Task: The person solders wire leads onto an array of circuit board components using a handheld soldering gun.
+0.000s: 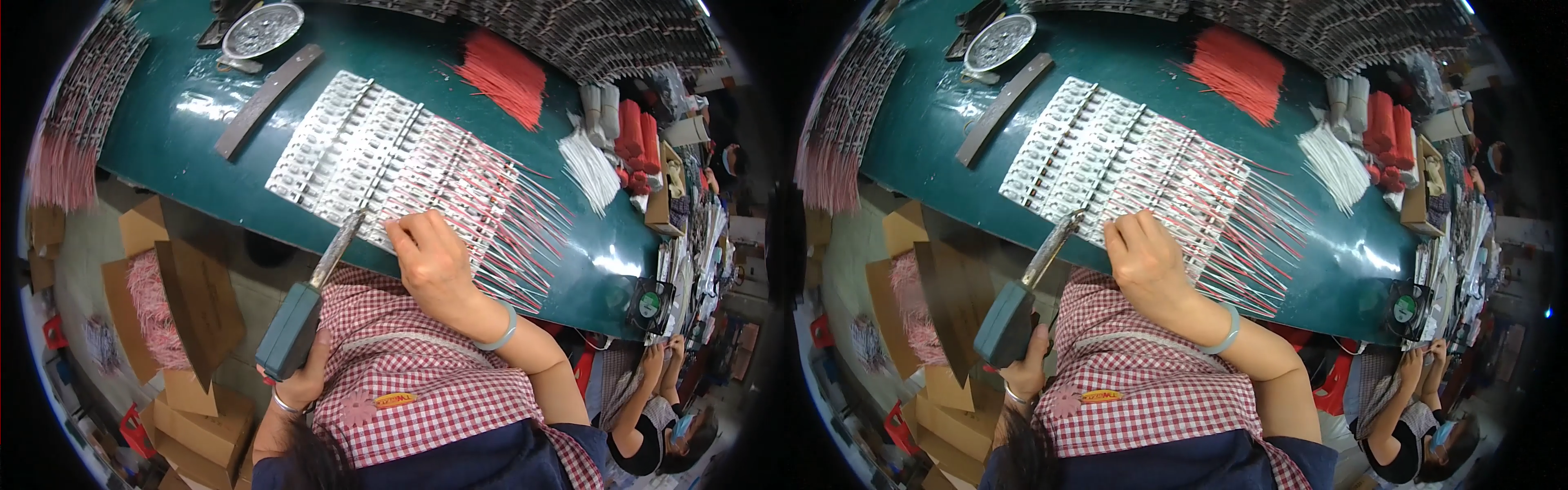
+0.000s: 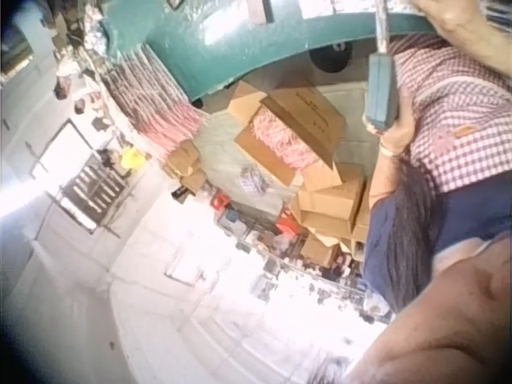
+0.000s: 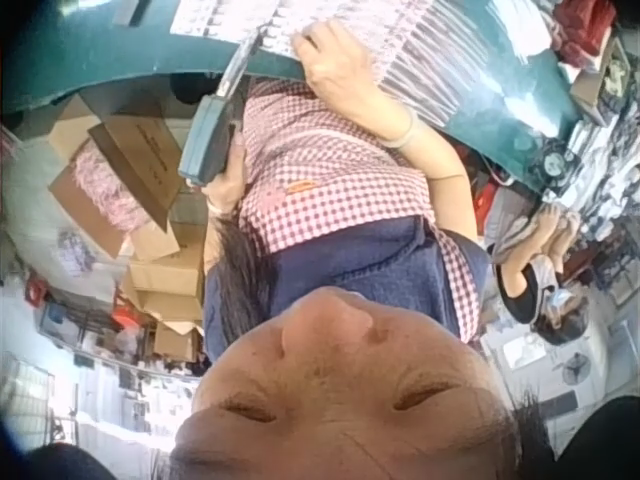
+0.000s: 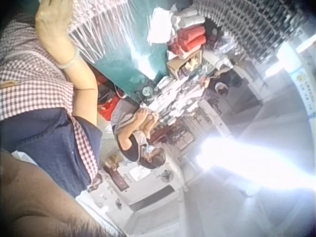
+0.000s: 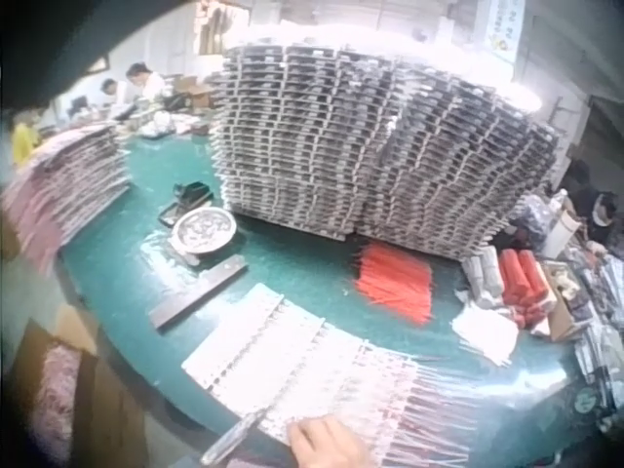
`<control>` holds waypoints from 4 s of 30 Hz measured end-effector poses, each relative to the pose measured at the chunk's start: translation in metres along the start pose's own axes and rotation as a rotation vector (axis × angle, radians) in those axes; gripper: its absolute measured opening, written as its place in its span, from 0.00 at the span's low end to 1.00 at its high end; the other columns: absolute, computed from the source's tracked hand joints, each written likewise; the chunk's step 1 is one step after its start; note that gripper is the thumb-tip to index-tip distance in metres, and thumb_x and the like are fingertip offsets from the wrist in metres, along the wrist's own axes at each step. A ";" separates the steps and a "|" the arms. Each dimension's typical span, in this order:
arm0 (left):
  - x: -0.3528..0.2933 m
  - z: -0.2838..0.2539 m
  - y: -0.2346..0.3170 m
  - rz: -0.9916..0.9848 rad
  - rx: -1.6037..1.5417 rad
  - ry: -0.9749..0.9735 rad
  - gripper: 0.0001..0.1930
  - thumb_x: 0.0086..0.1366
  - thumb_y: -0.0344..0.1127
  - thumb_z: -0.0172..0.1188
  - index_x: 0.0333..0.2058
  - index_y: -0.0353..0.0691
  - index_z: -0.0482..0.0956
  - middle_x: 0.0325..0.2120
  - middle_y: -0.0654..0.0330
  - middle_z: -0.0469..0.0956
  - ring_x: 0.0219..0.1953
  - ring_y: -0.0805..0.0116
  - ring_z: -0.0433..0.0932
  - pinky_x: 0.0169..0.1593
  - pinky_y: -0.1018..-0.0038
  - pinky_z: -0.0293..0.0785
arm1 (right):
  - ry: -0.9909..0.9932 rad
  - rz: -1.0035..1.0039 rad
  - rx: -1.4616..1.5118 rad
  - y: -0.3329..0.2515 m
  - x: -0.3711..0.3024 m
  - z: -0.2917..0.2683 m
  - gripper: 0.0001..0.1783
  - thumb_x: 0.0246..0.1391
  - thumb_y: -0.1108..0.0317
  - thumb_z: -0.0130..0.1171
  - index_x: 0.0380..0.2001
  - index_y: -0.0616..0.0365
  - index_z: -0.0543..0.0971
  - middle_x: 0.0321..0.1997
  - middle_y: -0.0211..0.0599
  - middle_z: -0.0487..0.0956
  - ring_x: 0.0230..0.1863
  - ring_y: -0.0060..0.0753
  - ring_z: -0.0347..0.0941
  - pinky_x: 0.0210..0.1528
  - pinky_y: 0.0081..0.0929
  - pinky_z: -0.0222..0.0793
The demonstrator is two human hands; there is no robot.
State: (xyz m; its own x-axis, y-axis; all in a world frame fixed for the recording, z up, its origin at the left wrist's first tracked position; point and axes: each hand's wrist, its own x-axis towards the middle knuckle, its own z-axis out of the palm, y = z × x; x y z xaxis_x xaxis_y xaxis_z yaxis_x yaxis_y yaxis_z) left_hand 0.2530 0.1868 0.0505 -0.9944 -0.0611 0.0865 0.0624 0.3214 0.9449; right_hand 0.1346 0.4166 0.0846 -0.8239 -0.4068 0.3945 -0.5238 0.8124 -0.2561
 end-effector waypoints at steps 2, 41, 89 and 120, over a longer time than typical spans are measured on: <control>-0.005 0.004 -0.007 -0.027 0.024 0.072 0.19 0.62 0.22 0.68 0.52 0.29 0.79 0.40 0.57 0.82 0.33 0.74 0.78 0.37 0.77 0.76 | -0.011 0.018 -0.010 0.010 0.001 -0.010 0.16 0.44 0.81 0.64 0.40 0.64 0.83 0.35 0.38 0.77 0.35 0.39 0.73 0.34 0.33 0.72; 0.014 0.006 -0.009 -0.103 -0.114 0.172 0.19 0.64 0.19 0.62 0.54 0.29 0.75 0.43 0.55 0.80 0.25 0.76 0.73 0.26 0.78 0.70 | -0.111 -0.253 -0.731 0.152 0.126 -0.054 0.08 0.43 0.73 0.63 0.31 0.55 0.79 0.34 0.33 0.75 0.42 0.36 0.74 0.37 0.31 0.75; -0.012 -0.004 -0.001 -0.119 0.003 0.043 0.12 0.56 0.24 0.70 0.39 0.29 0.82 0.33 0.52 0.82 0.32 0.59 0.83 0.36 0.70 0.79 | -0.025 -0.064 0.023 -0.006 -0.002 0.005 0.15 0.45 0.79 0.62 0.39 0.65 0.82 0.35 0.37 0.77 0.35 0.37 0.72 0.33 0.31 0.71; 0.006 -0.023 -0.011 -0.125 0.122 0.168 0.14 0.54 0.25 0.71 0.39 0.29 0.83 0.33 0.50 0.83 0.33 0.55 0.84 0.41 0.69 0.80 | 0.017 -0.055 0.114 -0.026 0.048 0.042 0.13 0.48 0.81 0.65 0.40 0.62 0.83 0.34 0.36 0.78 0.34 0.37 0.73 0.34 0.33 0.71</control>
State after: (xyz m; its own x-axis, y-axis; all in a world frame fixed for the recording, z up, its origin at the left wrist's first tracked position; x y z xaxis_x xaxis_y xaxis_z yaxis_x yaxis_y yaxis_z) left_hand 0.2482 0.1613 0.0474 -0.9648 -0.2609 0.0325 -0.0809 0.4123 0.9075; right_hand 0.0997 0.3588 0.0731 -0.7900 -0.4415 0.4254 -0.5900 0.7361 -0.3318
